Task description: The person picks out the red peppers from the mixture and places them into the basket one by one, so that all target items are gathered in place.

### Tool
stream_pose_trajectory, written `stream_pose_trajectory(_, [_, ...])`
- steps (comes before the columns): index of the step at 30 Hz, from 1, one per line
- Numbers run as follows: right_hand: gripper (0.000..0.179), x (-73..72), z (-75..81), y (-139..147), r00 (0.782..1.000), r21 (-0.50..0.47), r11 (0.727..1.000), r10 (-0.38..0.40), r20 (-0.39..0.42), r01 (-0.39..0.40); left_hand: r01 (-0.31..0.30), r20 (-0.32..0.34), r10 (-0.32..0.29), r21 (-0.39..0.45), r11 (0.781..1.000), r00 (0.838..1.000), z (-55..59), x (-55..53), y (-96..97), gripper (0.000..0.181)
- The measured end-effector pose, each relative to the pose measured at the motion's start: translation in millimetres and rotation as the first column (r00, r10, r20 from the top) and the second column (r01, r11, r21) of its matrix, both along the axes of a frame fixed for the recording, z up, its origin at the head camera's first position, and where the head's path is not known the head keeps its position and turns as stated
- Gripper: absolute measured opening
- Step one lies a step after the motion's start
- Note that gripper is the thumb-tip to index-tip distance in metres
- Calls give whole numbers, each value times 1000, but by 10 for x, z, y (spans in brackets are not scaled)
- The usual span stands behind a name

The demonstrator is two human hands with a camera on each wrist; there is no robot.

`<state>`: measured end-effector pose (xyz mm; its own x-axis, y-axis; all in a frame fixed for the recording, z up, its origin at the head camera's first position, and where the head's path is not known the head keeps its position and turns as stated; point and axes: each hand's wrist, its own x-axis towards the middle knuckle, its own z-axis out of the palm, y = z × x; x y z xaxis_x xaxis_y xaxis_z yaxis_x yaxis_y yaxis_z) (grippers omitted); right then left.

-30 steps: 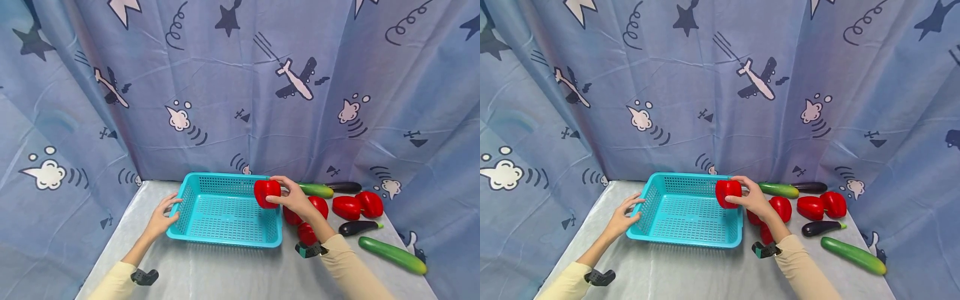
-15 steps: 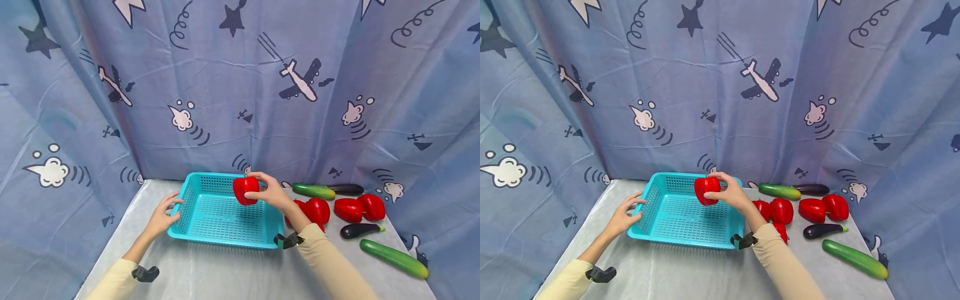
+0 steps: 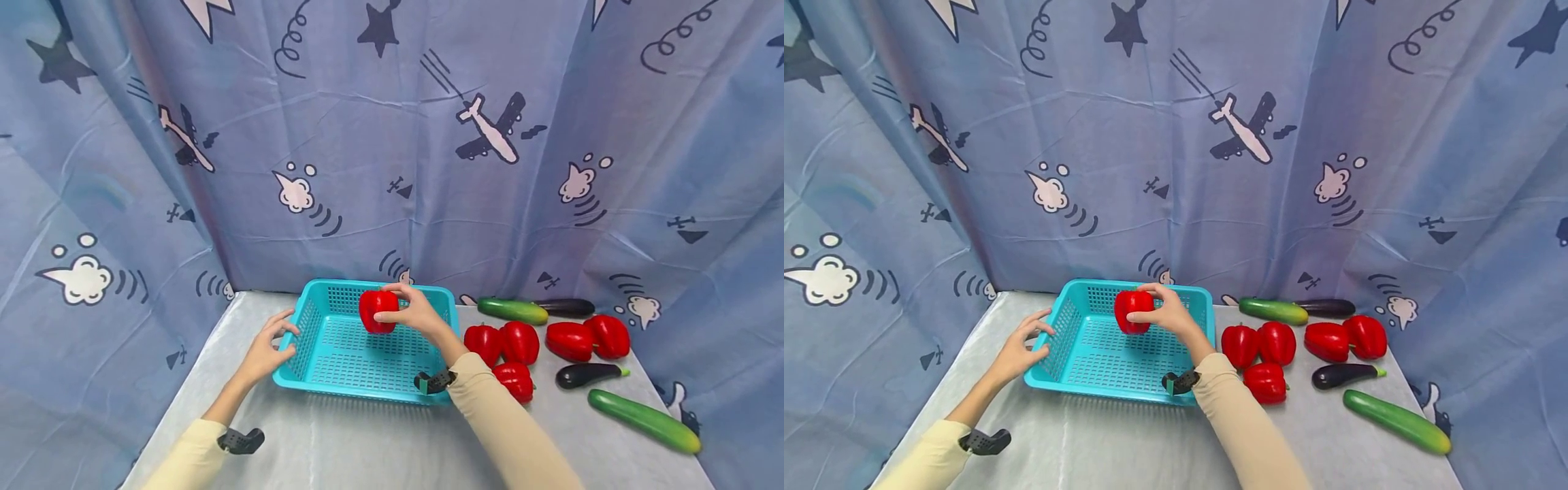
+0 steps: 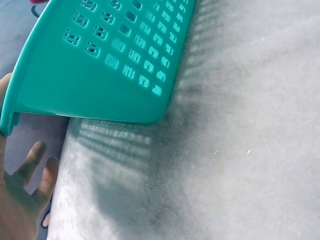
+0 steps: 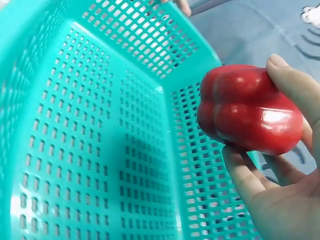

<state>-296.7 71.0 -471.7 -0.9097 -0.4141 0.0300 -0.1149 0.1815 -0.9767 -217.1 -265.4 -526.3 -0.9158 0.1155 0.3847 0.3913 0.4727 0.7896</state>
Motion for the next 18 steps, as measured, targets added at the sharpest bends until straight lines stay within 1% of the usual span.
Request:
stream_pose_trajectory(2, [60, -19, -64, -56, 1000, 8, 1000, 1, 7, -1, -12, 14, 12, -6, 1000, 1000, -42, -16, -21, 29])
stream_pose_trajectory(7, [60, -58, -223, -170, 1000, 18, 1000, 4, 16, -4, -11, 45, 12, -2, 1000, 999, -115, -48, -72, 29])
stream_pose_trajectory(13, [60, -93, -366, -270, 998, 14, 1000, -22, 59, 21, -10, 53, 10, 16, 1000, 999, -130, -55, -86, 29])
stream_pose_trajectory(18, [60, -126, -448, -340, 992, 29, 998, -56, 117, 53, -10, 59, 9, 18, 1000, 998, -140, -55, -79, 29])
